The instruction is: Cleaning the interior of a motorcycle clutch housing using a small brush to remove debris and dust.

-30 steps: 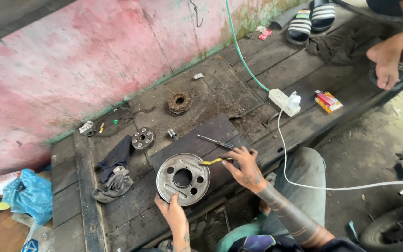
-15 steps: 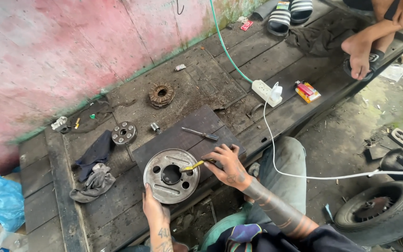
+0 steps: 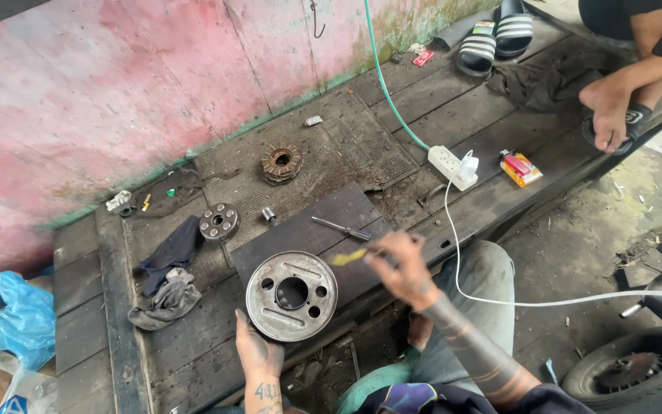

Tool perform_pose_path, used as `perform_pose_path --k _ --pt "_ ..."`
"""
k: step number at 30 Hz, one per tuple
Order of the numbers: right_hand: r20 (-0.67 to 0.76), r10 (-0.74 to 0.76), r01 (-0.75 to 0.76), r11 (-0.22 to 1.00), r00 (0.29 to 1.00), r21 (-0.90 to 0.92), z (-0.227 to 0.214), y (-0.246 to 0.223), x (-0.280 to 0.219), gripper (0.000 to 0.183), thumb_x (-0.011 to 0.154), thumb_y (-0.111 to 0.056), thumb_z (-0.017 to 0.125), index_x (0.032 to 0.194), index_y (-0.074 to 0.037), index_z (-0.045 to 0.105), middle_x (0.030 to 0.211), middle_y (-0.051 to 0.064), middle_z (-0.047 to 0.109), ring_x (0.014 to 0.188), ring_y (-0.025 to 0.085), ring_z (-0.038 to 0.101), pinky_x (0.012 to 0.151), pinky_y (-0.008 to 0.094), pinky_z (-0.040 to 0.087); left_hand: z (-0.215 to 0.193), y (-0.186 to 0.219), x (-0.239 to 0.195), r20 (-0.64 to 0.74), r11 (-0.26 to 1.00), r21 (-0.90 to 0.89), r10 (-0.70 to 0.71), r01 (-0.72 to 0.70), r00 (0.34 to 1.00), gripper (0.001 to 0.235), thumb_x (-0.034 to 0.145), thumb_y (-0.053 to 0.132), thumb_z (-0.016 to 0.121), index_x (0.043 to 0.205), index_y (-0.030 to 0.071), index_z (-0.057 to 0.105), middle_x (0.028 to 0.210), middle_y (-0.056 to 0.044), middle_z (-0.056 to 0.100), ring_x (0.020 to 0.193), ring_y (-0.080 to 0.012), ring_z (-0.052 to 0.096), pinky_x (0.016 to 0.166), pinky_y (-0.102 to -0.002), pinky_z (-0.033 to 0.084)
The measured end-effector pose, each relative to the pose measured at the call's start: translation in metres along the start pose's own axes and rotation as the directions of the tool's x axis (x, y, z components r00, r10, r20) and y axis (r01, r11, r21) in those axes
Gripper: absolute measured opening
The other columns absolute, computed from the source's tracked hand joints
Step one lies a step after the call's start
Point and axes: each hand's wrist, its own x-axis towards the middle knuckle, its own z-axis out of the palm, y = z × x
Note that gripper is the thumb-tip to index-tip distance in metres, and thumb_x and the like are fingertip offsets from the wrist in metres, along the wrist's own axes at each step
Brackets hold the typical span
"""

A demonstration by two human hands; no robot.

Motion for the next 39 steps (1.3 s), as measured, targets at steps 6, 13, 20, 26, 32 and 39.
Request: perform_pose_path --k 6,13,20,26,32,39 --pt "0.298 -0.098 0.159 0.969 0.950 -0.187 0.026 -0.024 -0.016 0.016 0.094 -0.040 0.071 0.092 -0.024 0.074 0.077 -0.004 0.052 0.081 0.019 0.047 0.087 0.046 0.026 -0.010 -0.011 0.017 0.016 0.997 -0.074 0.022 -0.020 1.000 0.046 0.106 0.033 0.042 0.140 0.005 0.057 0.144 -0.019 0.060 0.136 -0.0301 0.054 0.117 -0.043 0.041" --pt "0.357 0.010 0.085 0.965 0.934 -0.248 0.036 -0.014 -0.023 0.016 0.089 -0.045 0.073 0.094 -0.030 0.077 0.082 -0.008 0.061 0.088 0.016 0.048 0.093 0.044 0.025 -0.021 -0.017 0.027 -0.010 0.993 -0.121 -0.009 0.008 1.000 0.045 0.102 0.033 0.042 0.136 0.009 0.058 0.139 -0.018 0.061 0.132 -0.0310 0.055 0.112 -0.044 0.042" --pt "0.387 -0.038 0.128 0.969 0.921 -0.211 0.027 -0.006 -0.015 0.014 0.087 -0.042 0.076 0.090 -0.029 0.077 0.082 -0.009 0.061 0.090 0.016 0.046 0.093 0.041 0.024 -0.028 -0.031 0.048 -0.084 0.986 -0.134 0.092 -0.103 0.992 0.041 0.100 0.034 0.040 0.125 0.012 0.065 0.128 -0.013 0.066 0.123 -0.0296 0.061 0.102 -0.039 0.048" --pt "0.433 -0.097 0.183 0.970 0.896 -0.161 0.031 -0.009 -0.015 0.017 0.087 -0.043 0.077 0.090 -0.026 0.076 0.084 -0.007 0.059 0.093 0.018 0.048 0.092 0.047 0.023 -0.010 -0.030 0.015 -0.063 0.976 -0.014 0.216 -0.217 0.974 0.050 0.108 0.043 0.040 0.139 0.008 0.058 0.135 -0.015 0.063 0.127 -0.0293 0.059 0.107 -0.043 0.046" --pt "0.503 -0.110 0.222 0.960 0.857 -0.168 0.032 -0.028 -0.012 0.014 0.089 -0.044 0.070 0.095 -0.034 0.078 0.080 -0.009 0.063 0.092 0.017 0.048 0.092 0.046 0.024 -0.002 -0.026 0.003 -0.061 0.979 -0.040 0.199 -0.201 0.978 0.052 0.109 0.040 0.034 0.144 0.008 0.055 0.143 -0.016 0.060 0.134 -0.0311 0.056 0.113 -0.044 0.044" --pt "0.541 -0.209 0.229 0.973 0.815 0.031 0.039 -0.029 -0.026 0.022 0.088 -0.041 0.077 0.097 -0.022 0.077 0.088 -0.005 0.063 0.095 0.020 0.047 0.092 0.050 0.023 -0.006 -0.031 0.006 -0.102 0.970 -0.066 0.228 -0.235 0.968 0.048 0.109 0.038 0.037 0.139 0.007 0.058 0.137 -0.018 0.062 0.128 -0.0341 0.059 0.107 -0.049 0.049"
